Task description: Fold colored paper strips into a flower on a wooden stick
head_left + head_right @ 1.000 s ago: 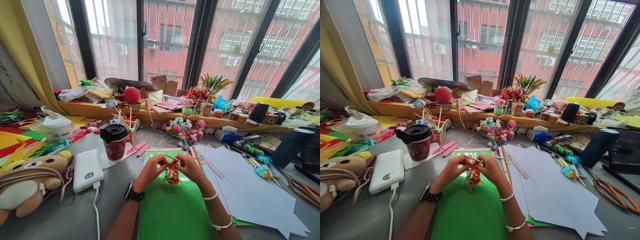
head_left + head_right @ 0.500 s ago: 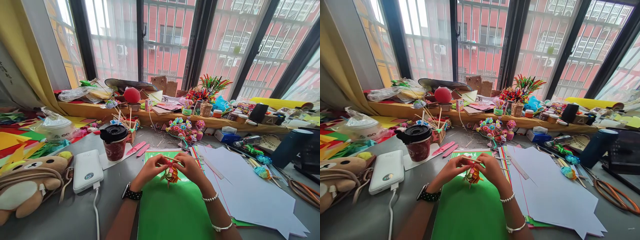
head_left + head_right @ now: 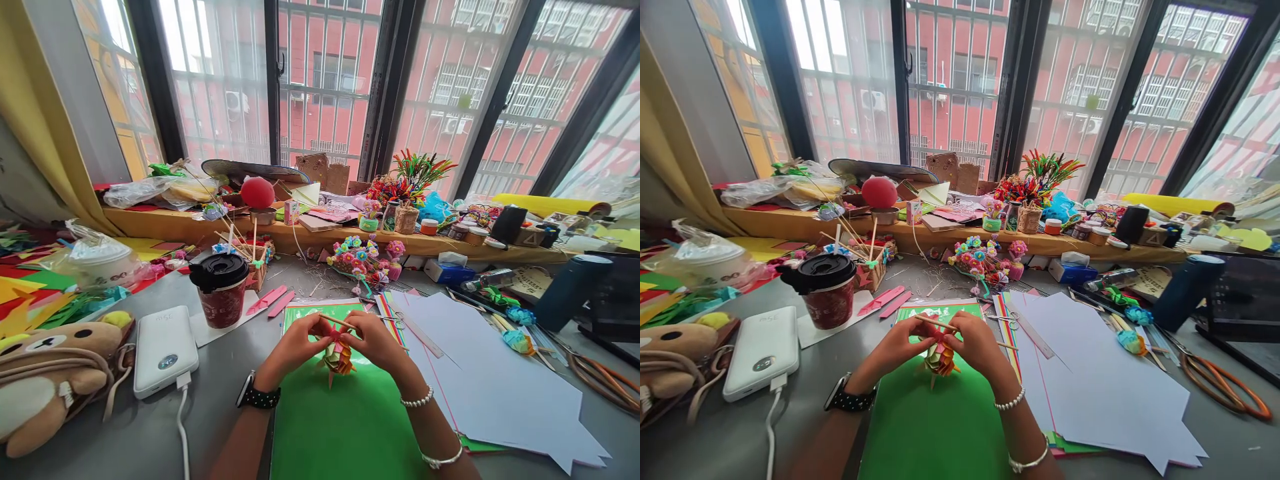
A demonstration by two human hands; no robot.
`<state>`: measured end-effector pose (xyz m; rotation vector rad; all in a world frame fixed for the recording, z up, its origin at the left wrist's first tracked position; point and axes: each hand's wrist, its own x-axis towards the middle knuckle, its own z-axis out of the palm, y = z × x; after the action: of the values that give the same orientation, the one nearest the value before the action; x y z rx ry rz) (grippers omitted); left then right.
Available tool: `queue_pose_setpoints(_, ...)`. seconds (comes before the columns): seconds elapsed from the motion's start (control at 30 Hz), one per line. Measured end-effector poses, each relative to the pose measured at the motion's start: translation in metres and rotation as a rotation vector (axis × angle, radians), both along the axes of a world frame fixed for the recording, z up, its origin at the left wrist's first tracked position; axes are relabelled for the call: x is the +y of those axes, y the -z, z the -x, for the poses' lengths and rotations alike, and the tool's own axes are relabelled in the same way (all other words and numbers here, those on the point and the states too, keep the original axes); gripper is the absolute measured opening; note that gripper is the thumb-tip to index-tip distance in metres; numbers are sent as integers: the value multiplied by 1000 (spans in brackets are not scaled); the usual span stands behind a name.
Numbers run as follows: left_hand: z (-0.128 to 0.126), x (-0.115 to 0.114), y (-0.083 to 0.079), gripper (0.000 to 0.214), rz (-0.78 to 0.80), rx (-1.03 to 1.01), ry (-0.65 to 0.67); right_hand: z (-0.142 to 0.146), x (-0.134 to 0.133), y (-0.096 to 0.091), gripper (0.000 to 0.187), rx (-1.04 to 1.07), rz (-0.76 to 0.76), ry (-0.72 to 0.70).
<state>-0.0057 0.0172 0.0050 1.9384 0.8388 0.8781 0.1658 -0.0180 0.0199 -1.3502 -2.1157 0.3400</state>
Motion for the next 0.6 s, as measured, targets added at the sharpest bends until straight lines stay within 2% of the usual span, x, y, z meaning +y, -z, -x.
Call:
queue_pose_setpoints(0.27, 2, 0, -10, 14, -103, 104, 12, 6, -3, 0, 11, -98, -108, 59)
queue_pose_setpoints(0.4, 3, -1, -17, 14, -239, 248, -45, 8, -5, -2, 10, -126, -146, 60)
queue_pose_setpoints(0.6, 1, -5, -26, 12, -358, 371, -137, 10, -6, -4, 8, -150, -184, 95)
